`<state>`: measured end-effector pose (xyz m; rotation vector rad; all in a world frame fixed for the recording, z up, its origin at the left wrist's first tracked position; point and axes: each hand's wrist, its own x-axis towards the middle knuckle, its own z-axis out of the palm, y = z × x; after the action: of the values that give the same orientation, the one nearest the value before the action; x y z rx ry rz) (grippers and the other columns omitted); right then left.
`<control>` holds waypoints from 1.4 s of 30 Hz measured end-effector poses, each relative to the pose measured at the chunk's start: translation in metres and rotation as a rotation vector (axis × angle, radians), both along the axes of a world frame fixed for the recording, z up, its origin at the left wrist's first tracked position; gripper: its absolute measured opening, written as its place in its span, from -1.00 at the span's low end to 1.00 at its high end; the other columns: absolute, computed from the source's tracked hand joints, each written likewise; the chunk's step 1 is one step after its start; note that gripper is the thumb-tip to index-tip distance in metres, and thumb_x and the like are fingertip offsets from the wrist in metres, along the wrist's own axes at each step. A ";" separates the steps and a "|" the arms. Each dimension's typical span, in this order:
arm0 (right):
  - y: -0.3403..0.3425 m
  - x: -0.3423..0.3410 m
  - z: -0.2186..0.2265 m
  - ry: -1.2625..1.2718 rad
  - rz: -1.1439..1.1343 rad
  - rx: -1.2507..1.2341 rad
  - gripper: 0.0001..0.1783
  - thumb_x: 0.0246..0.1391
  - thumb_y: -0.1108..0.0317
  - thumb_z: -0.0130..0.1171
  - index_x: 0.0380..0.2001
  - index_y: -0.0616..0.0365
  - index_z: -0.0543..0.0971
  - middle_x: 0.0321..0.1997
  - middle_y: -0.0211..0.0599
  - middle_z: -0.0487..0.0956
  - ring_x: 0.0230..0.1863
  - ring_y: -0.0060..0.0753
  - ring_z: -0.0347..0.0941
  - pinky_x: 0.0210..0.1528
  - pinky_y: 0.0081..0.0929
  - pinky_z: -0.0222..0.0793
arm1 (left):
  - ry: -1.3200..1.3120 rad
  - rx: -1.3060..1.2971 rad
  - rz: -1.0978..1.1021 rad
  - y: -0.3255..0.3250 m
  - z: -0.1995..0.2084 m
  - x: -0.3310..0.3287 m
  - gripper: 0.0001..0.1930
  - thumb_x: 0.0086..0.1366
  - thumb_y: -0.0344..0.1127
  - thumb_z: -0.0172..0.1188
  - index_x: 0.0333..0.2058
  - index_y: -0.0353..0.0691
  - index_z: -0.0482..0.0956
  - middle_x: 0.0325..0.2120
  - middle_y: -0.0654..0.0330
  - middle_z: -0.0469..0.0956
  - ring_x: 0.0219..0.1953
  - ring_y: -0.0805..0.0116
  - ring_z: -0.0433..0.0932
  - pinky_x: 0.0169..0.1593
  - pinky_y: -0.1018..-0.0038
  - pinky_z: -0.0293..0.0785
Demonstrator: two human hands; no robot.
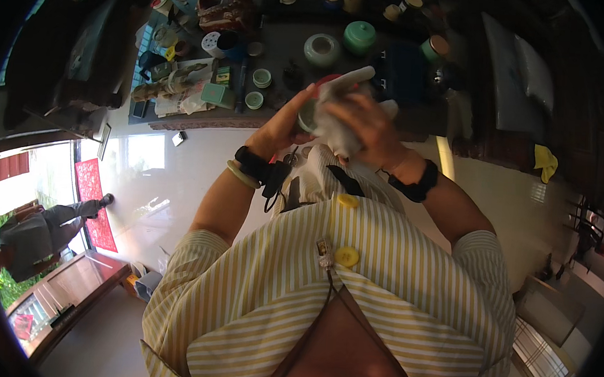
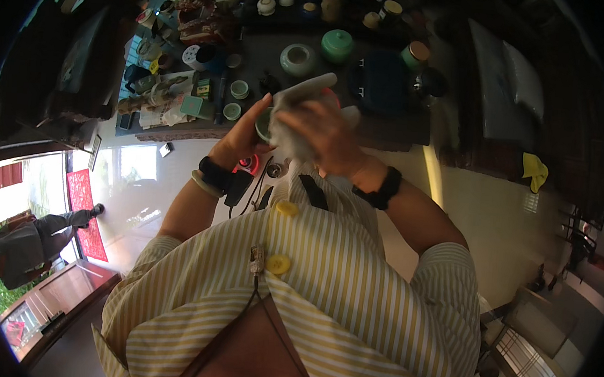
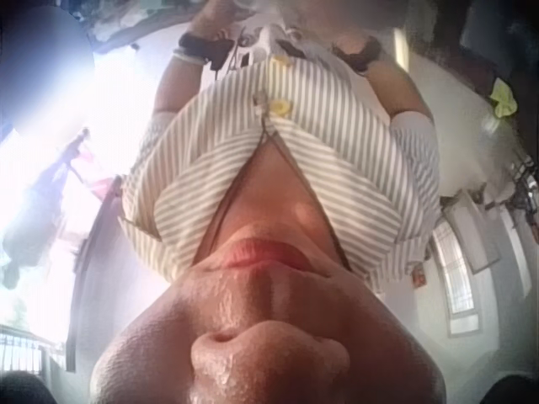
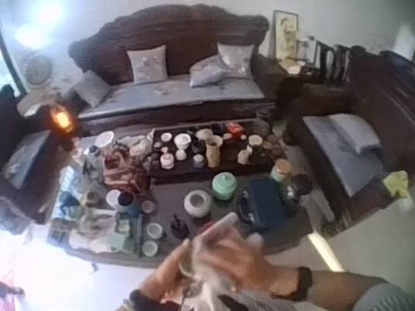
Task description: The person wipes various small tea cups and a red tray using a white cloth.
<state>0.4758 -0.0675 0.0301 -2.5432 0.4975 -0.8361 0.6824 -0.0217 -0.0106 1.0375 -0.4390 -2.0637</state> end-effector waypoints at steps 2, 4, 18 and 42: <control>0.008 0.007 -0.007 0.175 0.009 -0.083 -0.39 -0.15 0.35 0.22 0.09 0.09 0.42 -0.04 -0.27 0.52 0.03 -0.22 0.37 0.12 -0.17 0.20 | -0.152 -0.031 0.029 -0.003 0.016 -0.016 -0.39 0.29 0.25 -0.15 -0.13 -0.22 0.52 -0.66 0.32 0.43 -0.77 0.65 0.16 -0.72 0.71 -0.07; 0.014 0.011 -0.008 0.281 -0.024 -0.225 -0.47 -0.04 0.39 0.12 0.08 0.17 0.41 -0.06 -0.28 0.51 0.01 -0.29 0.36 0.04 -0.30 0.21 | -0.177 -0.132 0.035 -0.004 0.000 -0.014 -0.39 0.29 0.24 -0.14 -0.04 -0.21 0.50 -0.60 0.34 0.45 -0.72 0.69 0.17 -0.71 0.72 -0.07; 0.002 -0.001 0.006 -0.360 -0.187 0.977 -0.61 0.00 0.49 0.06 -0.04 0.28 0.44 -0.01 -0.15 0.47 -0.01 -0.18 0.43 0.01 -0.30 0.36 | -0.038 -0.231 0.174 -0.011 -0.030 -0.008 -0.36 0.33 0.29 -0.21 -0.14 -0.23 0.51 -0.39 0.24 0.56 -0.46 0.53 0.47 -0.53 0.64 0.27; -0.004 0.027 -0.001 0.324 -0.026 -0.066 -0.33 -0.28 0.34 0.31 0.04 0.11 0.42 0.06 -0.18 0.41 0.18 -0.13 0.20 0.18 0.01 0.02 | 0.542 -0.205 0.200 -0.013 0.006 -0.027 -0.16 0.28 0.36 -0.20 0.23 -0.31 0.17 0.03 -0.01 0.40 -0.03 0.23 0.50 0.01 0.33 0.51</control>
<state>0.5029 -0.0712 0.0288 -2.7523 0.6114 -0.4548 0.6555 -0.0352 -0.0045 0.3584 -0.2465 -1.9679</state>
